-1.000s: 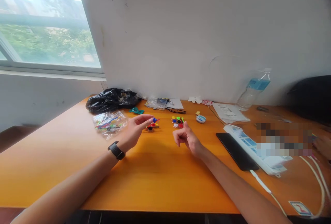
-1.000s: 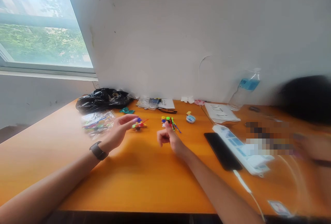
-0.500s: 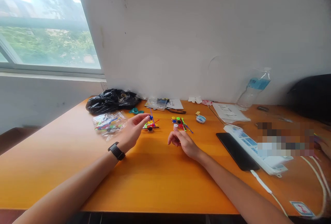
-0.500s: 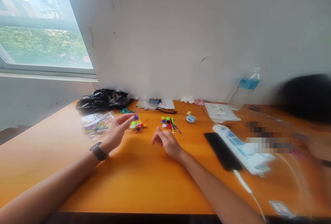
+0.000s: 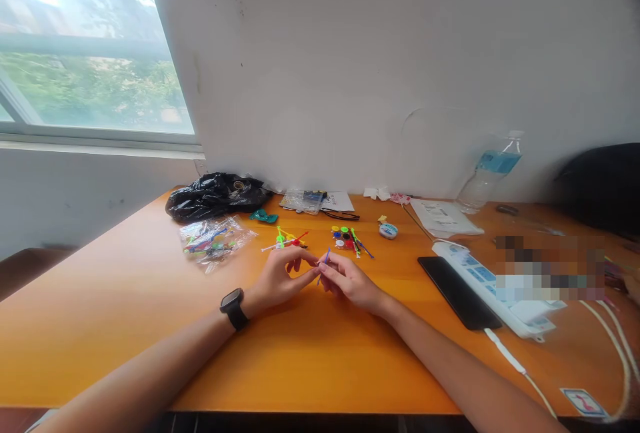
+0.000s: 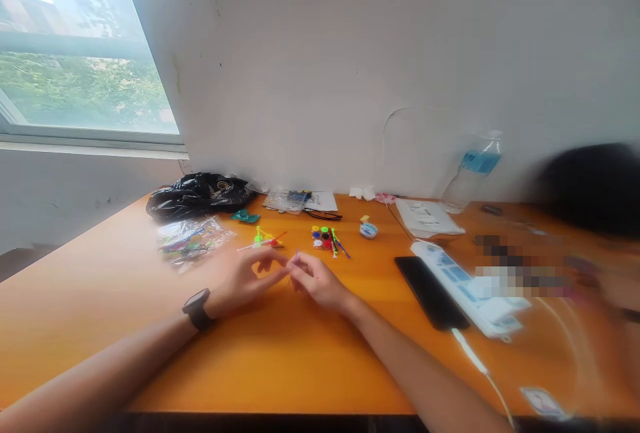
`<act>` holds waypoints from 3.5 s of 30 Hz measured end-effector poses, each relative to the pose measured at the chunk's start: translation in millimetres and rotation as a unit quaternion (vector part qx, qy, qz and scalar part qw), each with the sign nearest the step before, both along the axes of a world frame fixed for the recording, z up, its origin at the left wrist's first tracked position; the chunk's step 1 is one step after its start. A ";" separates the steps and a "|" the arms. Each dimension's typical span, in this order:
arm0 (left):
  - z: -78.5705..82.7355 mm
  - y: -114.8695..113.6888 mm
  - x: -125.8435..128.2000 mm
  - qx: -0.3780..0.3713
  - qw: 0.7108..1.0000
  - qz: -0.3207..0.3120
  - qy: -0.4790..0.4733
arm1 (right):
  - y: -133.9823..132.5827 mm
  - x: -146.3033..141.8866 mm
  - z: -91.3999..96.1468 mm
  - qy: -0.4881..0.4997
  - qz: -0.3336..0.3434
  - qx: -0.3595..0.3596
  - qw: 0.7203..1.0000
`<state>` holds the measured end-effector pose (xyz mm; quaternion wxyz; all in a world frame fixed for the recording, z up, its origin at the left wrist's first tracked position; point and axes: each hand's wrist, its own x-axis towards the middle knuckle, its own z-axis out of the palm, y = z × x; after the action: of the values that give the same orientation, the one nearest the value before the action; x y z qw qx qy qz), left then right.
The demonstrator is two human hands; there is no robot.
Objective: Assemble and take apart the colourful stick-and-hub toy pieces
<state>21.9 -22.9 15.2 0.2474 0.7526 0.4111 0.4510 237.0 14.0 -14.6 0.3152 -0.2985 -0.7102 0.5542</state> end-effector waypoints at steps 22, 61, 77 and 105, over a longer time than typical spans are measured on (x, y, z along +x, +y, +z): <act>-6.8 5.6 -8.5 0.070 0.983 -0.084 0.145 | 4.8 -0.7 -5.7 -0.054 -0.042 -0.007 0.998; -7.2 38.5 -34.3 0.000 0.889 0.295 0.350 | 7.4 -0.4 -5.3 -0.057 -0.076 -0.092 0.991; -21.9 50.9 -51.9 -0.036 0.949 0.213 0.231 | 3.7 0.0 -0.4 -0.075 -0.053 -0.070 0.993; -37.0 49.4 -31.4 0.082 0.963 0.056 0.252 | 60.1 -6.7 24.1 -0.222 -0.161 0.351 0.895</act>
<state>-9.5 26.5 -21.8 0.0475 0.8353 0.4636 0.2918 230.2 74.1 9.4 0.3186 -0.3941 -0.8523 0.1293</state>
